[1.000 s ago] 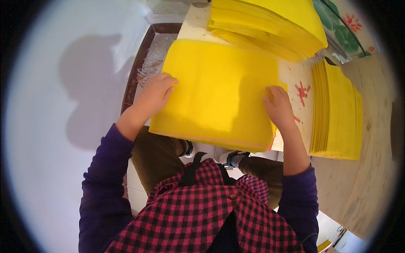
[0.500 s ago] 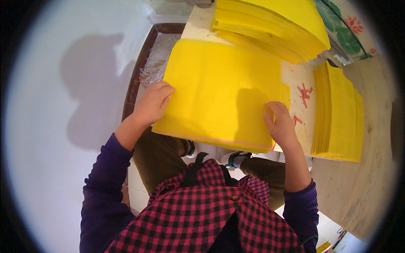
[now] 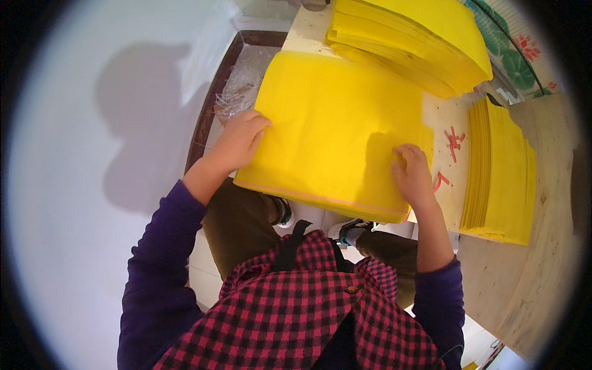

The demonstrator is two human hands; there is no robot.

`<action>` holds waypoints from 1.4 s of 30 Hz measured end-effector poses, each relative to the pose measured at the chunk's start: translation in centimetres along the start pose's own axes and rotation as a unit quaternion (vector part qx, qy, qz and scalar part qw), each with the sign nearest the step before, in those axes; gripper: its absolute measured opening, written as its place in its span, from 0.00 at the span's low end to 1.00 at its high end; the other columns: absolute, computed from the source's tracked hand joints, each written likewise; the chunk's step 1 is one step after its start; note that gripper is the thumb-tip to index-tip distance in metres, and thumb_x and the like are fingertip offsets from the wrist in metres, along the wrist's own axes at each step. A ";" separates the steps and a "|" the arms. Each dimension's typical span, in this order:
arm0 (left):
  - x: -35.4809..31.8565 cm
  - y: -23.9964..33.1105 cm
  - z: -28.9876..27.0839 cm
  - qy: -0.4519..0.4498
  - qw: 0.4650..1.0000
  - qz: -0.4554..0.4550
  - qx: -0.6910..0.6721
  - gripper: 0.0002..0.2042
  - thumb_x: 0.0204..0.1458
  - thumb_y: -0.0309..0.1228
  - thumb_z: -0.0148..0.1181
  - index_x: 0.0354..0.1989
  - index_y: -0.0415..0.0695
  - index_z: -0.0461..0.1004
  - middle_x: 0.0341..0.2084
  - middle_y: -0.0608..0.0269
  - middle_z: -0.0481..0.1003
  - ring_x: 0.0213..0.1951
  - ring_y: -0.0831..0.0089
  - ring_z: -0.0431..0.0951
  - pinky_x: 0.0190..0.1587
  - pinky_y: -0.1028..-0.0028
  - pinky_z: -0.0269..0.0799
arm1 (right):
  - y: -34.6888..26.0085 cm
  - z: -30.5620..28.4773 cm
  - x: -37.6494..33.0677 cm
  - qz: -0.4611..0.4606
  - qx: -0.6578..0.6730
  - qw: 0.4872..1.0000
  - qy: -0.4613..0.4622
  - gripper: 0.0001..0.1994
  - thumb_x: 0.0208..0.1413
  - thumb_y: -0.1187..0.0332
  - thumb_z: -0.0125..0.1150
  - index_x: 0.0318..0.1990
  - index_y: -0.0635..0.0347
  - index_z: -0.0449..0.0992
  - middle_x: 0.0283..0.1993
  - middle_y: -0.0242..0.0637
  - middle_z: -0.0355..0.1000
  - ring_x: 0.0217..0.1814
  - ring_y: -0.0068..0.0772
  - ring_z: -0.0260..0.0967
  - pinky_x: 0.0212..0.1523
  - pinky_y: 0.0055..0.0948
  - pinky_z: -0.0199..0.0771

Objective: The person folds yellow sheets by hand on a table, repeatedly folding each sheet in half and then in thirds, then stacking the folded sheets. The person sits on the floor during the task.

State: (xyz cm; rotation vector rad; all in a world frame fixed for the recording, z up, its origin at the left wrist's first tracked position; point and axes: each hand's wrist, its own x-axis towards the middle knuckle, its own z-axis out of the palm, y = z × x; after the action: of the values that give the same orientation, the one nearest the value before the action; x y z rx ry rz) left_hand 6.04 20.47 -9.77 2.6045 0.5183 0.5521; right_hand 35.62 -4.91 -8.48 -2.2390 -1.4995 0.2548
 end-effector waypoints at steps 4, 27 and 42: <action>0.8 -0.3 -0.4 0.007 1.000 -0.008 -0.006 0.08 0.49 0.21 0.52 0.38 0.39 0.74 0.37 0.50 0.73 0.43 0.50 0.72 0.46 0.59 0.68 | -0.2 -0.4 0.7 0.021 0.004 0.999 0.025 0.14 0.49 0.72 0.58 0.44 0.68 0.73 0.51 0.52 0.68 0.55 0.53 0.63 0.58 0.42 0.63; -0.9 0.2 -0.8 0.001 1.000 -0.015 -0.016 0.09 0.50 0.20 0.52 0.38 0.39 0.74 0.39 0.51 0.74 0.45 0.50 0.72 0.48 0.60 0.68 | 0.2 -0.3 -0.5 0.017 0.019 1.000 -0.004 0.14 0.50 0.73 0.57 0.45 0.68 0.73 0.51 0.52 0.69 0.56 0.53 0.64 0.59 0.41 0.63; -4.8 -0.4 -2.7 -0.070 0.996 -0.014 -0.051 0.17 0.40 0.24 0.65 0.42 0.43 0.76 0.45 0.57 0.73 0.51 0.56 0.70 0.55 0.62 0.65 | -0.9 -1.7 -5.1 0.022 0.042 0.998 0.028 0.15 0.49 0.75 0.61 0.46 0.63 0.74 0.53 0.47 0.70 0.58 0.49 0.64 0.60 0.39 0.63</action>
State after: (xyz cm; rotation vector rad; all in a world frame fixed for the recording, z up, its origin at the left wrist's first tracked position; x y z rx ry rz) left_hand 0.60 19.65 -9.10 2.5132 0.4665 0.3723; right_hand 33.51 -9.70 -6.96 -2.1961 -1.3858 0.2614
